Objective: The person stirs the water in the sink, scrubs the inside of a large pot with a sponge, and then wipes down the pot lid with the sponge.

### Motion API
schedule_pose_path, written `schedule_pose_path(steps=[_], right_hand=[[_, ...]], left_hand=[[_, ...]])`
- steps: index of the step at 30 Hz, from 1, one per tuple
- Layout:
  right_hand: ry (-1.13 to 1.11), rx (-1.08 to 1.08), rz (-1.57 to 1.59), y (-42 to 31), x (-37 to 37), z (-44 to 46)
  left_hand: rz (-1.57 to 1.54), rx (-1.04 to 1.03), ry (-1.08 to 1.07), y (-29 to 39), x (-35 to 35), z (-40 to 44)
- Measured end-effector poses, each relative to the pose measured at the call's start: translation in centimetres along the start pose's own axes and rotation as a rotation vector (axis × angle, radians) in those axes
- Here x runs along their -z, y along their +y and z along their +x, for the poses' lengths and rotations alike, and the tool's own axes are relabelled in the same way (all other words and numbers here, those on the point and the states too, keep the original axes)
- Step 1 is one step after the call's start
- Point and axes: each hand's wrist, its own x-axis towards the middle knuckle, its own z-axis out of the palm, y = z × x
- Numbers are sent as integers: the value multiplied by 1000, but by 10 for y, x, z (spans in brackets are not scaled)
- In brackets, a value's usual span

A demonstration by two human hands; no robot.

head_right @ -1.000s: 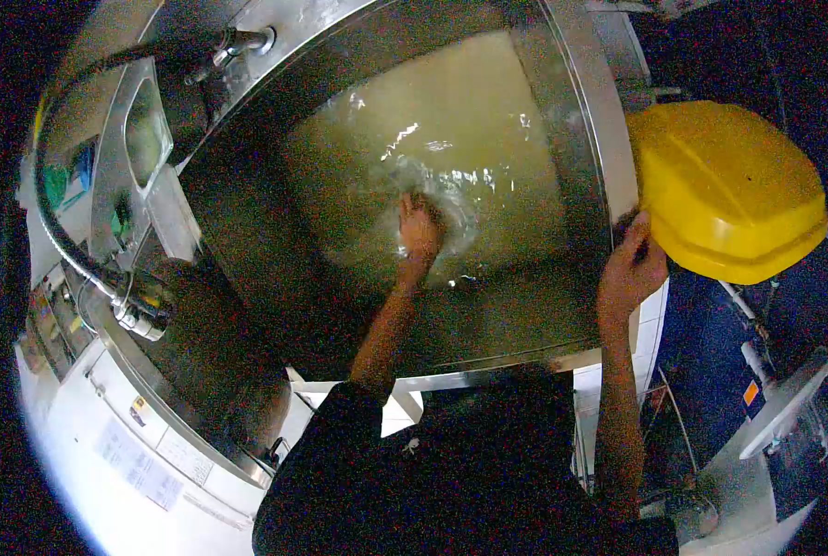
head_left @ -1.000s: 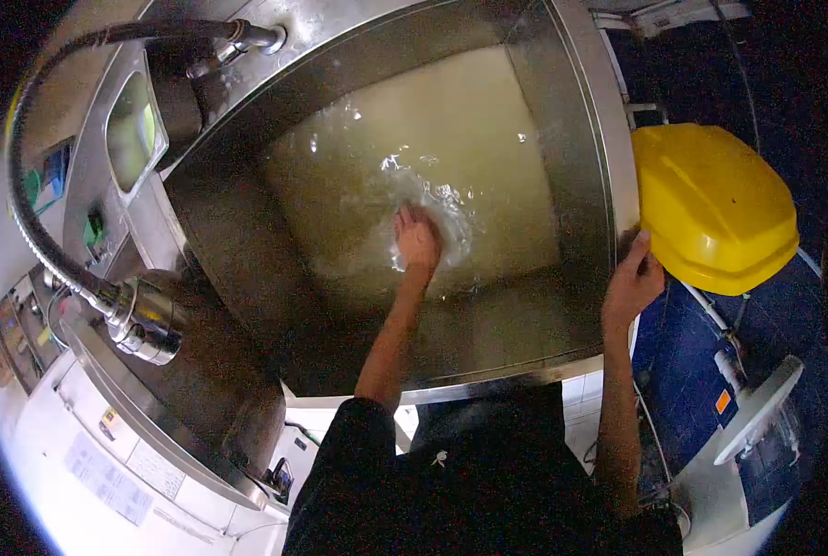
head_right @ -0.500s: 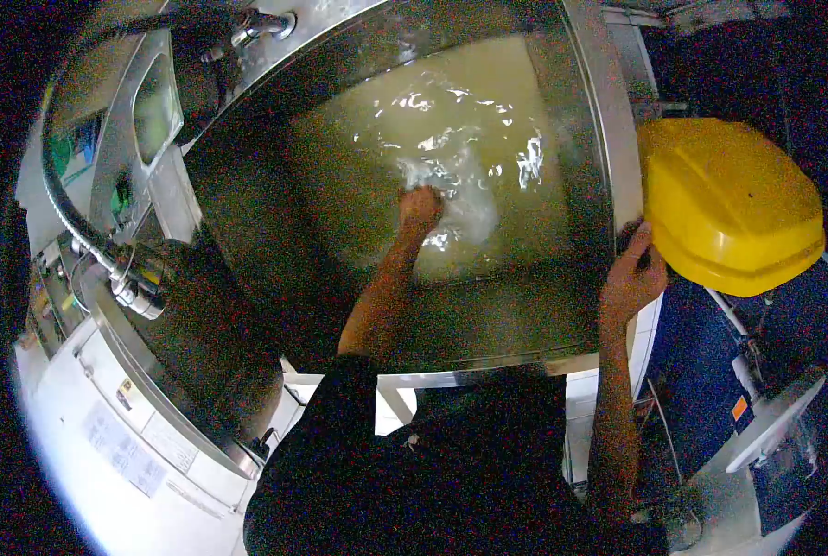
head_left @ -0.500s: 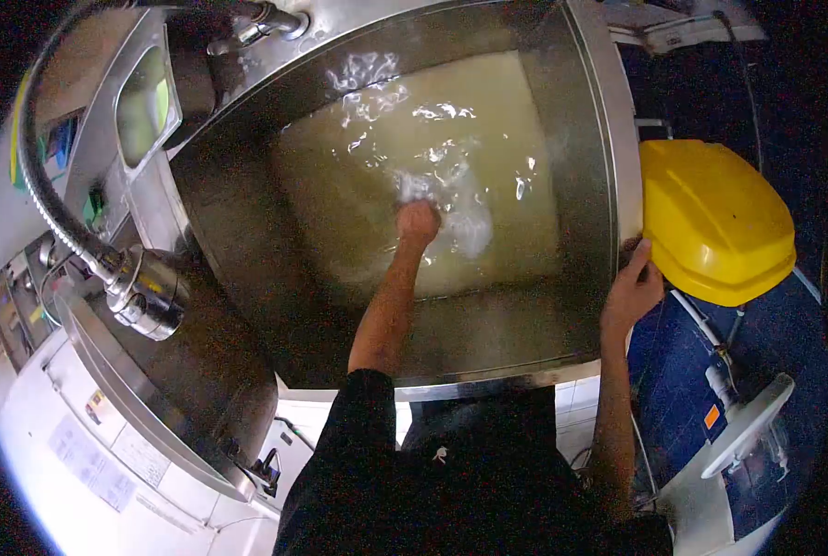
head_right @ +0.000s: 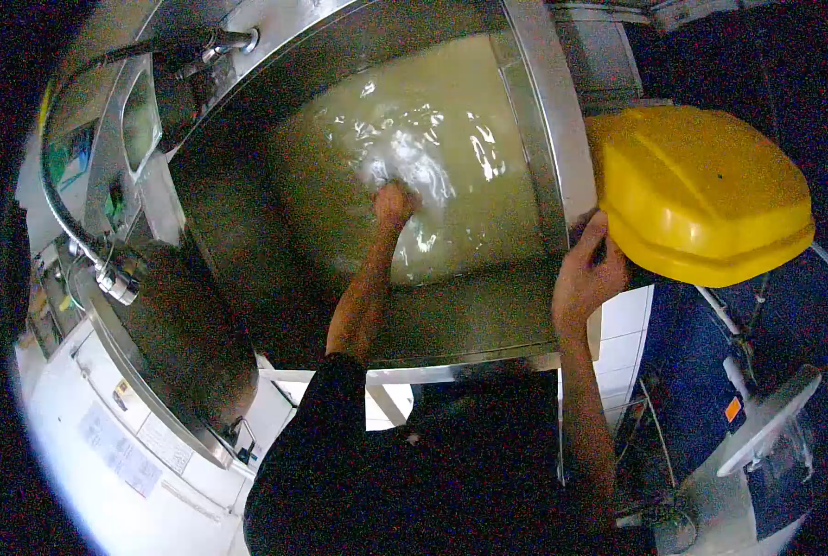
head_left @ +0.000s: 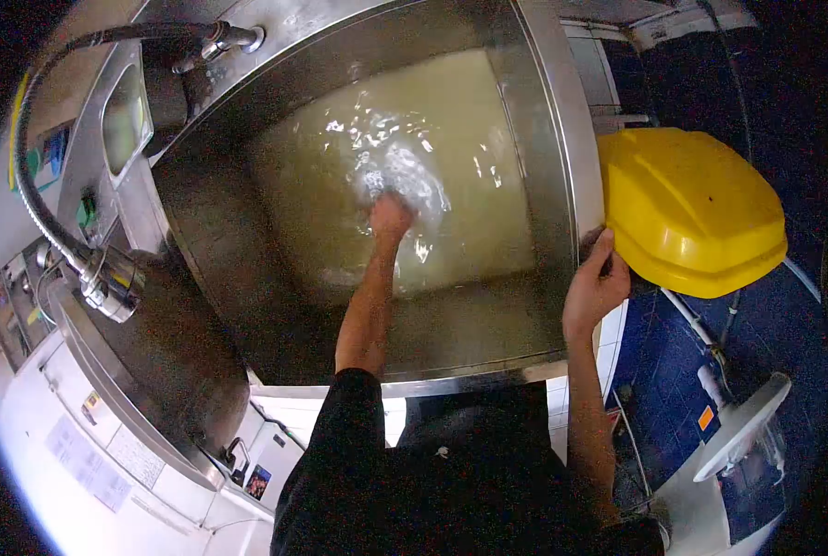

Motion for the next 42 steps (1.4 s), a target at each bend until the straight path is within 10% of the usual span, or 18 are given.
schedule_pose_path(steps=[15,25,31,42], right_hand=[[-31,-2,3,-4,8,5],[-19,53,93,0,2,3],[-37,56,18,-7,7,3],[-234,30,330,-3,51,9]], left_hand=[[-255,326,85,30,-10,17],[-132,174,151,29,7,-3],[79,-255,128,2,46,-17],[-235,-330,866,97,210,-132]])
